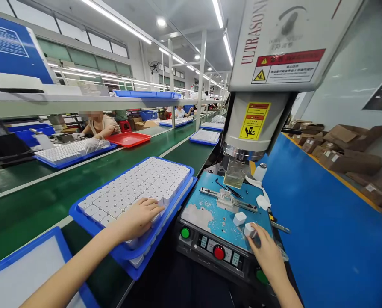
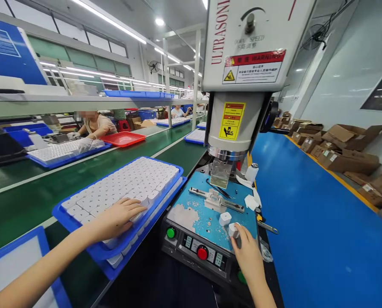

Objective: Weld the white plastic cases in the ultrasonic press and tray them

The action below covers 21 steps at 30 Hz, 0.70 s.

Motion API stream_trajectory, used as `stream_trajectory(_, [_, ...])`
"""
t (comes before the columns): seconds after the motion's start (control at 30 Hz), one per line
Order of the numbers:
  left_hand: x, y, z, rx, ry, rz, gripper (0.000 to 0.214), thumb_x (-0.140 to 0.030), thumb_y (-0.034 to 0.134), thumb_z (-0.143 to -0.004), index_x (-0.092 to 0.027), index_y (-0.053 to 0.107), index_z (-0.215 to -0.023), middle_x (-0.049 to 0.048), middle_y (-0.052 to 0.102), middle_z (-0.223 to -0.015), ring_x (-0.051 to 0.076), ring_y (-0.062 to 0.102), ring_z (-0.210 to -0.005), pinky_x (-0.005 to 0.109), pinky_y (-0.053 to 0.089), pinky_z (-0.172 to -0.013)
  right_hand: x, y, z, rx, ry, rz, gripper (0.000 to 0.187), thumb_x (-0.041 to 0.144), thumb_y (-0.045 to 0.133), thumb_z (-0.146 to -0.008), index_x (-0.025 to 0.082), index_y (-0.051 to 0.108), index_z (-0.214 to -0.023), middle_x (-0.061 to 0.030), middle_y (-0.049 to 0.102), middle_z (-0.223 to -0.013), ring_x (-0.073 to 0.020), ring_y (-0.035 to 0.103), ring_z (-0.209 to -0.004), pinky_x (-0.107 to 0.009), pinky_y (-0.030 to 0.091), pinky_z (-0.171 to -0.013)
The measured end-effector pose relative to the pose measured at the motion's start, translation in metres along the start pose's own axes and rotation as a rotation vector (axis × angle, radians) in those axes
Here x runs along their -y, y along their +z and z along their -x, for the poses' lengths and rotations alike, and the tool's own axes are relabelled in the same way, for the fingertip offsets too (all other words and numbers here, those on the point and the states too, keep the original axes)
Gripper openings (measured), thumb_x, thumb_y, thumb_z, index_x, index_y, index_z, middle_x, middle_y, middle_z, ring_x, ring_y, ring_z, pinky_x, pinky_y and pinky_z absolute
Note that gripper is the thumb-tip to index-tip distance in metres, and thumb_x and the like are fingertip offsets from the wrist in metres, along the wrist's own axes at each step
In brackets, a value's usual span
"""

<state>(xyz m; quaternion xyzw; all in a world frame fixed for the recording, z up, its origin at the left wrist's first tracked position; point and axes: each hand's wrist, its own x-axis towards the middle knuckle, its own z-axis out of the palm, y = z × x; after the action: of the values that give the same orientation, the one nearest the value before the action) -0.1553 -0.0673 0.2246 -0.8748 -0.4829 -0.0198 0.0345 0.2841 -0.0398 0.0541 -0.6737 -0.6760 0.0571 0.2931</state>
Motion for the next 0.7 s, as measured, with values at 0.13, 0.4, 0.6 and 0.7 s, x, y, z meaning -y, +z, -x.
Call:
stream_trajectory(0.13, [-0.004, -0.013, -0.004, 0.022, 0.01, 0.005, 0.051, -0.015, 0.055, -0.077, -0.028, 0.05, -0.125, 0.006, 0.06, -0.118, 0.024, 0.053, -0.11, 0.04, 0.04, -0.096, -0.002, 0.011, 0.005, 0.007, 0.026, -0.053, 0.048, 0.046, 0.034, -0.089, 0.026, 0.045, -0.13, -0.0086, 0.045, -0.139, -0.0294, 0.052, -0.117, -0.035, 0.054, -0.07])
stream_trajectory(0.4, [-0.033, -0.046, 0.0, 0.044, -0.078, 0.225, 0.065, -0.021, 0.041, -0.089, -0.033, 0.014, -0.146, 0.0068, 0.047, -0.137, 0.023, 0.054, -0.114, 0.034, 0.047, -0.089, 0.026, -0.019, 0.017, -0.209, -0.017, -0.16, 0.04, 0.047, 0.045, -0.088, 0.026, 0.054, -0.121, -0.0097, 0.046, -0.134, -0.0304, 0.049, -0.12, -0.04, 0.052, -0.084])
stream_trajectory(0.6, [-0.097, -0.025, -0.019, 0.11, 0.065, 0.527, 0.087, -0.015, 0.052, -0.08, -0.035, 0.001, -0.147, 0.0047, 0.053, -0.131, 0.022, 0.053, -0.114, 0.036, 0.046, -0.094, 0.124, -0.035, 0.047, 0.027, -0.391, -0.475, 0.029, 0.026, 0.051, -0.088, 0.028, 0.056, -0.117, -0.0059, 0.06, -0.117, -0.0219, 0.058, -0.11, -0.035, 0.051, -0.092])
stream_trajectory(0.7, [-0.119, -0.008, -0.027, 0.103, 0.119, 0.586, 0.093, -0.011, 0.054, -0.076, -0.034, -0.001, -0.148, 0.0068, 0.052, -0.131, 0.023, 0.051, -0.116, 0.038, 0.045, -0.095, 0.154, -0.036, 0.057, 0.158, -0.547, -0.483, 0.039, 0.016, 0.047, -0.086, 0.028, 0.053, -0.123, -0.0071, 0.056, -0.122, -0.0208, 0.058, -0.109, -0.033, 0.052, -0.091])
